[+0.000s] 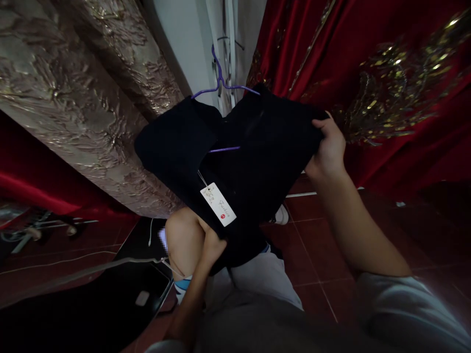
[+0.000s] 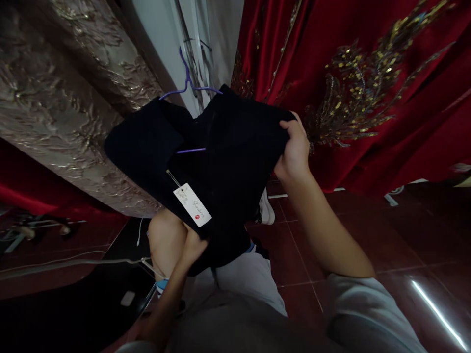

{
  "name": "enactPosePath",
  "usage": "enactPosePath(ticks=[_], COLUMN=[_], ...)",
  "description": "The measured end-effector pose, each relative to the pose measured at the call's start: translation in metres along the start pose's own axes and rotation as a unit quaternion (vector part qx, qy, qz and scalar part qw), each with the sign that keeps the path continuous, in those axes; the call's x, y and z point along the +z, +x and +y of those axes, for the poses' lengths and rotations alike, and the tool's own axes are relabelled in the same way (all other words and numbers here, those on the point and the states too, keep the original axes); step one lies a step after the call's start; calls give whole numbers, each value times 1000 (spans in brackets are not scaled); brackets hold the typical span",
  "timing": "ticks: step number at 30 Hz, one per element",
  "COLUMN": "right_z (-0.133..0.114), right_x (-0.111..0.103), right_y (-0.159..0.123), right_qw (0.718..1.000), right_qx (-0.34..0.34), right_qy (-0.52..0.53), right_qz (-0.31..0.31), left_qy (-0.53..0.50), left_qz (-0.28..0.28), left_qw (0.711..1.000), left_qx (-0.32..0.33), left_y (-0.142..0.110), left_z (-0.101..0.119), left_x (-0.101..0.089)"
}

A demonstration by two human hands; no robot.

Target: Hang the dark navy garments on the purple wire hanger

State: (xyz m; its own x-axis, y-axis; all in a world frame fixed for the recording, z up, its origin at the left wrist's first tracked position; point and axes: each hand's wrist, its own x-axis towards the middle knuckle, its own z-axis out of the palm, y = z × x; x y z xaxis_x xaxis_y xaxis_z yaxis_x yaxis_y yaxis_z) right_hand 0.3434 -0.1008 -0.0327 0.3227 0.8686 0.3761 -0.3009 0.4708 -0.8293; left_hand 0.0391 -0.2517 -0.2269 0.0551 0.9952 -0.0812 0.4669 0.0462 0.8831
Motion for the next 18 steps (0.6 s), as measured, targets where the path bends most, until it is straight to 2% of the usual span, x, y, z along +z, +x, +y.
enactPosePath(ticks=[3, 7, 11, 15, 18], right_z=[3, 3, 3, 7, 12], right_x=[2, 7, 7, 4, 0], right_y=[0, -8, -10, -6, -5], right_qw=[999, 995, 996, 995, 997], right_qx=[32, 77, 66, 78, 74], right_qy=[-2, 54, 45, 44, 5], right_qz=[4, 43, 27, 40, 17], left_qy=[50, 50, 11, -53, -113], left_qz=[-37, -78, -81, -118, -198], left_qw=[998, 993, 990, 977, 950], left_qx=[16, -72, -118, -170, -212], left_y=[-19, -34, -42, -46, -63], left_z=[-14, -36, -47, -31, -15], left_x=[25, 42, 50, 40, 13])
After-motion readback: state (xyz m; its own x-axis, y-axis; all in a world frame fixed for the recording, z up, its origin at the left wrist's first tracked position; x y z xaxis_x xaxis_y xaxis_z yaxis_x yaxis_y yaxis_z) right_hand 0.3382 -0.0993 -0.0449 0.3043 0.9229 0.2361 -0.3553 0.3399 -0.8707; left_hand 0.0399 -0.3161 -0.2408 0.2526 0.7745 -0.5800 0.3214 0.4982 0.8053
